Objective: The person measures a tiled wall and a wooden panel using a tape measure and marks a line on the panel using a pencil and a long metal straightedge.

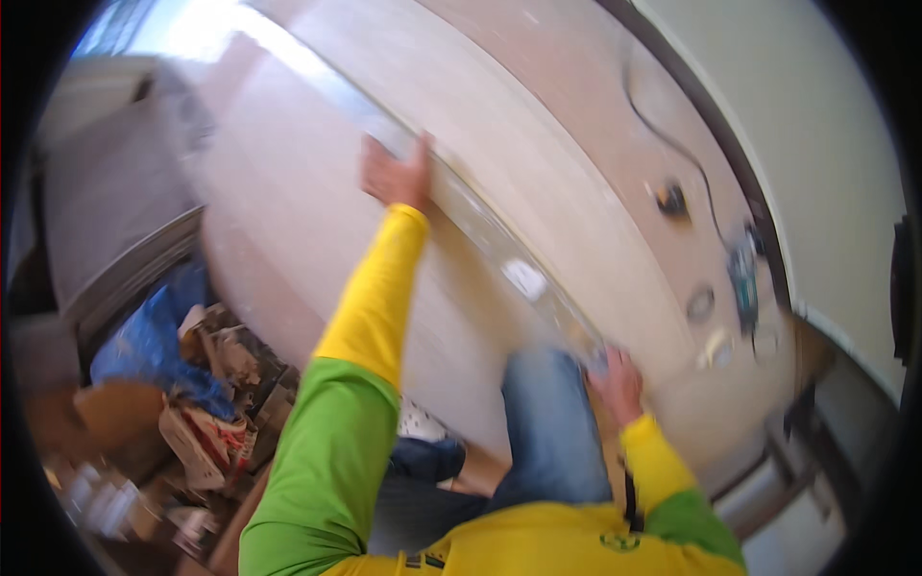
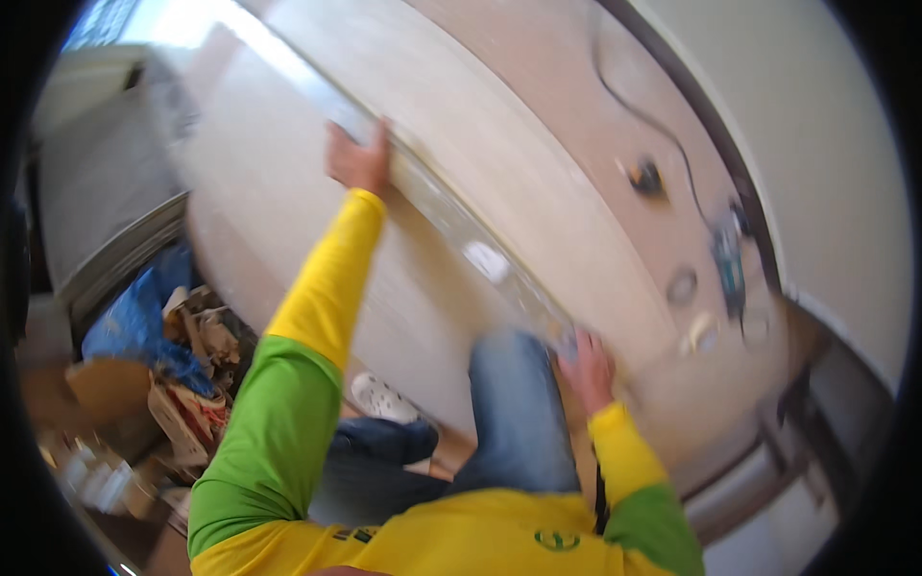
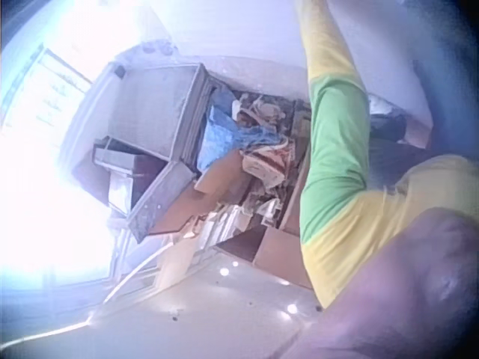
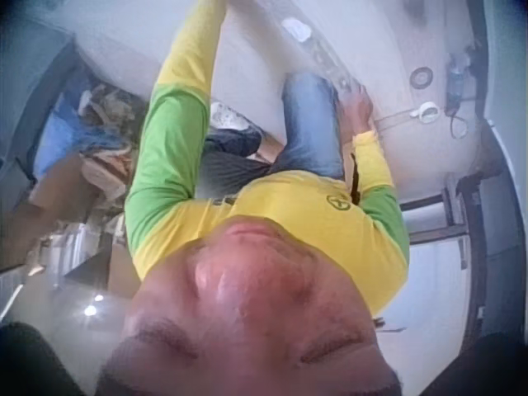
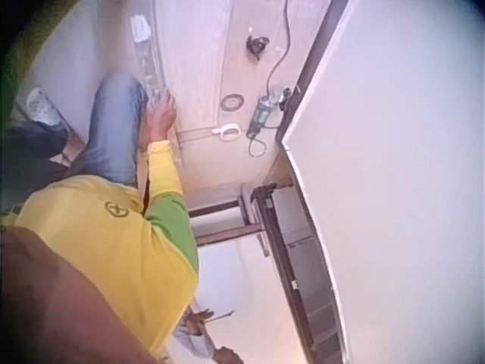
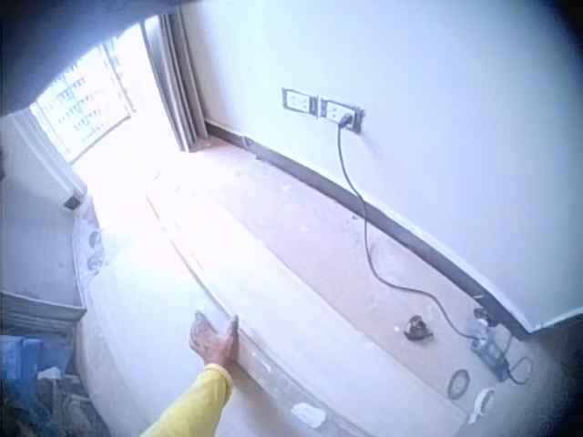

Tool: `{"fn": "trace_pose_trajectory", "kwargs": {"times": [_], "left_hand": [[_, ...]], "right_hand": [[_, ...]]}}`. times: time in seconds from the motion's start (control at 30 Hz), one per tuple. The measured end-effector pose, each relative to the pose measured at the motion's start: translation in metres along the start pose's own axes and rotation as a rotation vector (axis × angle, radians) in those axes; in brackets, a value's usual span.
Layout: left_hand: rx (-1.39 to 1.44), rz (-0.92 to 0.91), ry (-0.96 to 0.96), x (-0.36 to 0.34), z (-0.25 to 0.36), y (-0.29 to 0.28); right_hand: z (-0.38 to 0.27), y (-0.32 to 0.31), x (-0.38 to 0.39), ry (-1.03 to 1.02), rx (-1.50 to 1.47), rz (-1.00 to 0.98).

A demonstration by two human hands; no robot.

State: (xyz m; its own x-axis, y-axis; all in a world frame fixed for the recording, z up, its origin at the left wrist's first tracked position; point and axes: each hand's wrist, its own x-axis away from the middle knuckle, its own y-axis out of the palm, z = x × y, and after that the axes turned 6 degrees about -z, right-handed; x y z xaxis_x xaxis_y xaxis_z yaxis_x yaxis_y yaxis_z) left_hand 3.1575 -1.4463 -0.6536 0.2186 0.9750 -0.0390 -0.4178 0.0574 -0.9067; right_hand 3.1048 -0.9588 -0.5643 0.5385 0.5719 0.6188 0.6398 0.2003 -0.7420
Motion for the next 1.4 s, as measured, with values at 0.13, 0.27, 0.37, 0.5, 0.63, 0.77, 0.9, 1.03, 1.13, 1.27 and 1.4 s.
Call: {"fn": "trace_pose_trajectory", "kwargs": {"times": [0.13,0.27,0.37,0.5,0.63,0.77,0.9,1.03,1.13,1.27,1.4], "left_hand": [[0.028,-0.058,0.029,0.001,-0.013,0.020],[0.057,-0.001,0.107,0.009,0.001,0.016],[-0.014,-0.041,0.067,0.014,0.010,0.011],[-0.003,-0.027,0.037,0.018,0.011,0.014],[0.062,-0.077,0.022,0.017,0.008,0.015],[0.005,-0.073,0.025,0.016,0.011,0.011],[-0.003,-0.145,-0.020,0.017,0.015,0.007],[-0.014,-0.113,0.009,0.019,0.015,0.007],[-0.018,-0.084,0.027,0.018,0.014,0.009],[-0.018,-0.099,0.021,0.016,0.010,0.011],[0.013,-0.105,0.032,0.017,0.012,0.009]], "right_hand": [[0.005,0.012,0.003,0.014,-0.099,0.076],[0.004,0.015,0.005,0.162,-0.091,0.087],[-0.002,0.016,0.006,0.274,-0.141,0.031],[0.001,0.024,0.013,0.314,-0.162,0.093],[0.017,0.036,0.030,0.468,-0.147,0.112],[0.035,0.042,0.037,0.499,-0.146,0.093],[0.039,0.045,0.037,0.523,-0.183,0.086],[0.038,0.042,0.037,0.518,-0.190,0.098],[0.039,0.037,0.037,0.503,-0.182,0.088],[0.040,0.034,0.038,0.482,-0.190,0.093],[0.040,0.034,0.037,0.474,-0.187,0.096]]}}
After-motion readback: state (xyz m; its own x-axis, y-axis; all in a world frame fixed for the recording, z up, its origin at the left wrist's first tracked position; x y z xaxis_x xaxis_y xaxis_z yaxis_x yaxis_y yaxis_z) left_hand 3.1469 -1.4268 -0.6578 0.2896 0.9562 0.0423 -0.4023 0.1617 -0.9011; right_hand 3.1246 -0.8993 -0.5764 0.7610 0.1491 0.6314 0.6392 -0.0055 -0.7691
